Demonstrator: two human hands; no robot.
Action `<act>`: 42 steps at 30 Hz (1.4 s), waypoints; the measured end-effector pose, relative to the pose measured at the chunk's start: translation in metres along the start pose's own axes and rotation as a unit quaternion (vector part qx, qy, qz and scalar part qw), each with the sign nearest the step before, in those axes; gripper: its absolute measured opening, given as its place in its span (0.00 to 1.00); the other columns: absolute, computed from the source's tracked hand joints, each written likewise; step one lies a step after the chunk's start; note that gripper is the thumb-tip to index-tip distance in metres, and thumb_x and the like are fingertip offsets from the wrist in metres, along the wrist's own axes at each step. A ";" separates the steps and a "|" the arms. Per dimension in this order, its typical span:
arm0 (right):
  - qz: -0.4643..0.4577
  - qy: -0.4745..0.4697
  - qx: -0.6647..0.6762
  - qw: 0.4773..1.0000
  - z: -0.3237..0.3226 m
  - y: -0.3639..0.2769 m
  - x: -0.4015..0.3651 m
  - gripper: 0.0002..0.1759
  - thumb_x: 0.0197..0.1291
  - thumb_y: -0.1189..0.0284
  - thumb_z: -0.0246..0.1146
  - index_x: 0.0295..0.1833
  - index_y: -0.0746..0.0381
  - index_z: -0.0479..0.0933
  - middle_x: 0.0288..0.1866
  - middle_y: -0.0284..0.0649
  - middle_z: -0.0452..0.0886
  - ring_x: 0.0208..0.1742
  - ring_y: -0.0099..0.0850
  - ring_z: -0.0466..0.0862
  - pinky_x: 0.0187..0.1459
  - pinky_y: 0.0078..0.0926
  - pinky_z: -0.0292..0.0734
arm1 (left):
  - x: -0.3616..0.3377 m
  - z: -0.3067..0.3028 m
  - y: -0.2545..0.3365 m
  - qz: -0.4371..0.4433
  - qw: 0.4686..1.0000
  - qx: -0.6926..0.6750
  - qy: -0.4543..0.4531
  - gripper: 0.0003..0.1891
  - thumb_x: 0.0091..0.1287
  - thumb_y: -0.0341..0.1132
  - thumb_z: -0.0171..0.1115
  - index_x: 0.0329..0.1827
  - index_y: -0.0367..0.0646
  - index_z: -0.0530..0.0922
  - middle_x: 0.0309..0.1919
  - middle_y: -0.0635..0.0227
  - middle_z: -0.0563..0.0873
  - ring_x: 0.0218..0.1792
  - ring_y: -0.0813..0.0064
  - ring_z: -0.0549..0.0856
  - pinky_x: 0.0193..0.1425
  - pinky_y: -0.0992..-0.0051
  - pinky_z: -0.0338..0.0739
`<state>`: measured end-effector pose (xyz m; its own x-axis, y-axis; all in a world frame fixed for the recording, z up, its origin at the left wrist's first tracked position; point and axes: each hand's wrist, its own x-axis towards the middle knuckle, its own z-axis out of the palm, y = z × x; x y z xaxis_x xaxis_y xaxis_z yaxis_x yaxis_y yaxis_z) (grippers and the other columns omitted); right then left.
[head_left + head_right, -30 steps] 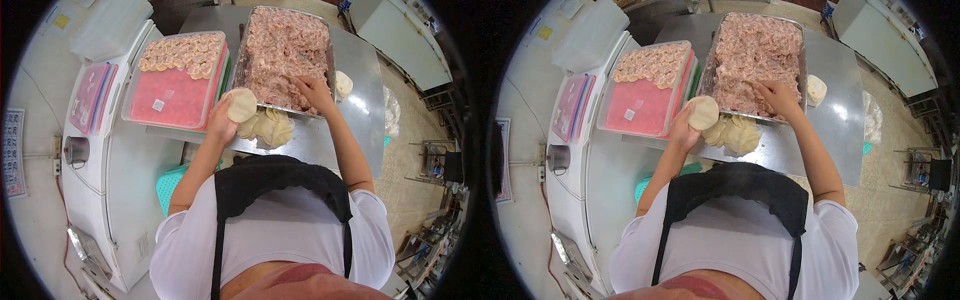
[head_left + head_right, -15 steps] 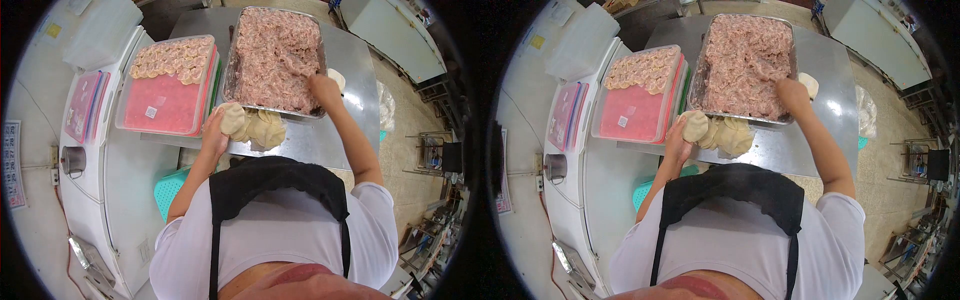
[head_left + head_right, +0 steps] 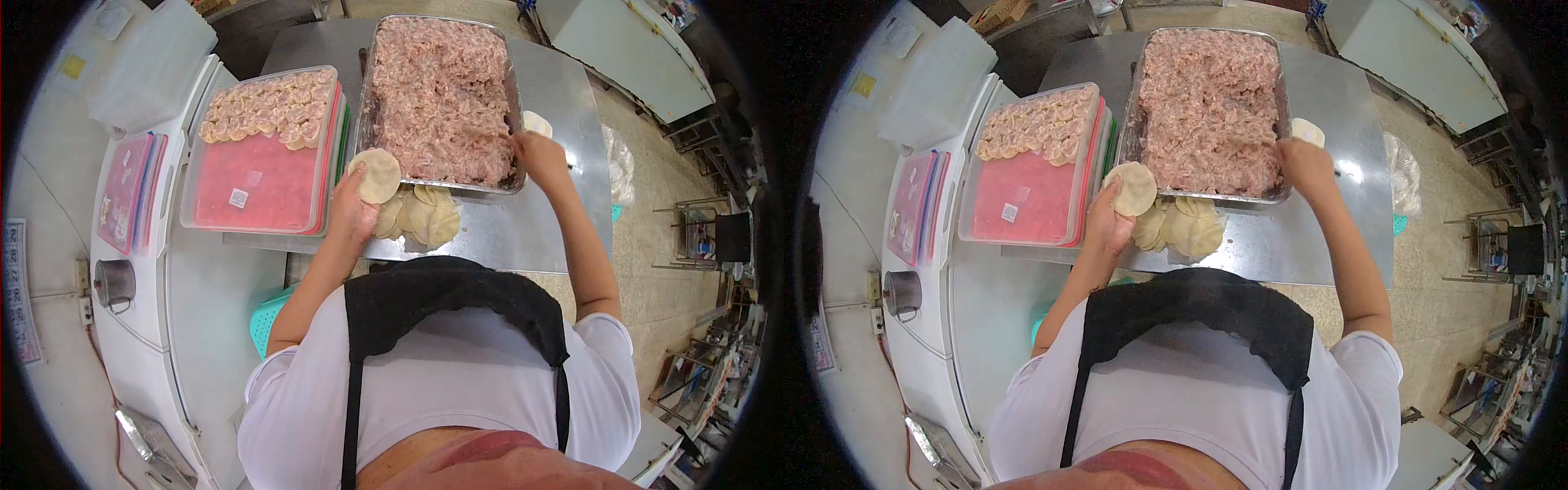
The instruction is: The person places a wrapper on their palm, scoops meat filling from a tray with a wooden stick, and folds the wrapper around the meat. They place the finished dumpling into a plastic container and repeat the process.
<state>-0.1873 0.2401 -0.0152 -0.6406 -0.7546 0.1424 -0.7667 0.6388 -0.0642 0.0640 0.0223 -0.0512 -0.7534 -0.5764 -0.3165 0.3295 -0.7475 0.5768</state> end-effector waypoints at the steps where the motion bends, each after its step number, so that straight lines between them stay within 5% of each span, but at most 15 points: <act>1: 0.001 -0.001 0.000 1.000 0.005 0.004 0.006 0.15 0.66 0.62 0.52 0.36 0.60 0.78 0.33 0.47 0.83 0.35 0.48 0.84 0.35 0.46 0.78 | 0.000 0.000 0.001 0.005 1.000 0.014 0.009 0.18 0.74 0.32 0.47 0.63 0.33 0.68 0.58 0.54 0.77 0.60 0.61 0.78 0.67 0.63 0.72; 5: 0.002 -0.017 -0.072 0.997 0.032 -0.012 0.013 0.10 0.60 0.73 0.51 0.35 0.61 0.78 0.34 0.47 0.84 0.35 0.45 0.86 0.32 0.42 0.80 | -0.001 -0.004 0.002 0.013 1.000 -0.003 0.005 0.18 0.73 0.31 0.48 0.63 0.33 0.68 0.58 0.54 0.78 0.60 0.61 0.78 0.66 0.62 0.72; 8: -0.080 0.005 -0.023 0.996 0.037 -0.053 0.004 0.10 0.59 0.73 0.51 0.36 0.62 0.78 0.32 0.49 0.83 0.34 0.46 0.85 0.33 0.44 0.80 | 0.000 -0.006 -0.003 0.017 1.000 -0.013 0.018 0.17 0.73 0.31 0.48 0.62 0.33 0.68 0.57 0.54 0.78 0.59 0.61 0.79 0.65 0.62 0.73; 15: 0.011 0.007 0.034 0.999 0.047 -0.058 -0.015 0.13 0.65 0.64 0.53 0.35 0.62 0.75 0.31 0.48 0.82 0.32 0.48 0.83 0.33 0.47 0.76 | 0.032 0.010 -0.043 -0.084 0.995 -0.052 0.001 0.16 0.70 0.31 0.53 0.59 0.36 0.70 0.53 0.57 0.80 0.53 0.62 0.81 0.60 0.64 0.76; 23: -0.044 0.062 0.103 0.992 0.061 -0.052 -0.007 0.13 0.65 0.64 0.52 0.38 0.62 0.76 0.32 0.49 0.82 0.35 0.48 0.84 0.36 0.47 0.77 | 0.079 0.042 -0.064 0.012 0.998 0.052 0.025 0.12 0.68 0.30 0.55 0.52 0.39 0.73 0.47 0.63 0.81 0.47 0.69 0.83 0.54 0.69 0.78; 27: -0.037 -0.014 0.110 0.993 0.041 -0.060 -0.004 0.13 0.65 0.64 0.53 0.36 0.61 0.77 0.31 0.49 0.82 0.36 0.47 0.84 0.39 0.47 0.77 | 0.076 0.047 -0.062 0.046 0.996 0.077 0.016 0.14 0.70 0.29 0.52 0.57 0.37 0.71 0.51 0.61 0.80 0.49 0.70 0.82 0.55 0.71 0.78; 29: -0.051 -0.002 0.171 0.984 0.043 -0.044 -0.001 0.15 0.65 0.62 0.54 0.38 0.63 0.79 0.30 0.51 0.82 0.36 0.48 0.83 0.39 0.46 0.76 | 0.068 0.050 -0.059 0.047 0.997 0.063 0.010 0.16 0.69 0.28 0.51 0.60 0.37 0.69 0.52 0.61 0.80 0.52 0.69 0.81 0.58 0.69 0.76; 31: 0.026 -0.122 0.366 0.922 0.037 -0.029 0.003 0.16 0.65 0.62 0.57 0.41 0.64 0.81 0.32 0.53 0.81 0.35 0.50 0.83 0.38 0.45 0.75 | 0.061 0.063 -0.050 0.049 0.998 0.047 0.007 0.19 0.69 0.28 0.50 0.63 0.38 0.68 0.54 0.62 0.79 0.56 0.68 0.79 0.62 0.68 0.74; 32: -0.030 -0.061 0.381 0.922 0.050 -0.014 0.006 0.17 0.64 0.61 0.59 0.41 0.65 0.81 0.32 0.53 0.81 0.33 0.47 0.83 0.38 0.40 0.75 | 0.058 0.069 -0.045 0.074 0.996 0.042 0.008 0.18 0.70 0.28 0.50 0.62 0.35 0.68 0.55 0.58 0.79 0.56 0.66 0.80 0.62 0.67 0.75; 35: -0.020 -0.093 0.401 0.911 0.017 -0.006 0.010 0.17 0.64 0.61 0.59 0.40 0.67 0.81 0.30 0.51 0.80 0.32 0.41 0.81 0.37 0.35 0.74 | 0.055 0.075 -0.034 0.110 0.994 0.020 0.002 0.17 0.71 0.29 0.49 0.60 0.32 0.68 0.55 0.54 0.79 0.56 0.63 0.81 0.61 0.67 0.77; 37: -0.026 -0.094 0.436 0.895 0.009 -0.002 0.014 0.19 0.65 0.60 0.59 0.41 0.69 0.80 0.28 0.48 0.79 0.31 0.36 0.79 0.36 0.33 0.73 | 0.051 0.088 -0.027 0.123 0.989 -0.038 0.074 0.17 0.72 0.30 0.48 0.61 0.33 0.68 0.55 0.53 0.80 0.56 0.63 0.81 0.60 0.65 0.77; 39: -0.028 -0.032 0.521 0.853 0.003 -0.001 0.017 0.19 0.66 0.61 0.59 0.43 0.69 0.80 0.28 0.47 0.78 0.30 0.35 0.78 0.37 0.33 0.72 | 0.052 0.095 -0.030 0.123 0.987 -0.049 0.087 0.17 0.73 0.33 0.46 0.61 0.33 0.69 0.54 0.54 0.81 0.56 0.62 0.81 0.61 0.62 0.77; 42: 0.003 -0.114 0.536 0.837 -0.005 -0.003 0.026 0.19 0.66 0.62 0.58 0.48 0.68 0.80 0.31 0.49 0.81 0.32 0.36 0.79 0.39 0.31 0.73 | 0.050 0.112 -0.047 0.077 0.994 -0.064 0.034 0.20 0.75 0.39 0.43 0.62 0.33 0.68 0.58 0.52 0.78 0.60 0.59 0.78 0.66 0.58 0.71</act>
<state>-0.2013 0.2193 -0.0062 -0.5423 -0.8390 -0.0444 -0.2837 0.2327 -0.9303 -0.0530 0.0652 -0.0095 -0.6496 -0.7051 -0.2843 0.5116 -0.6820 0.5227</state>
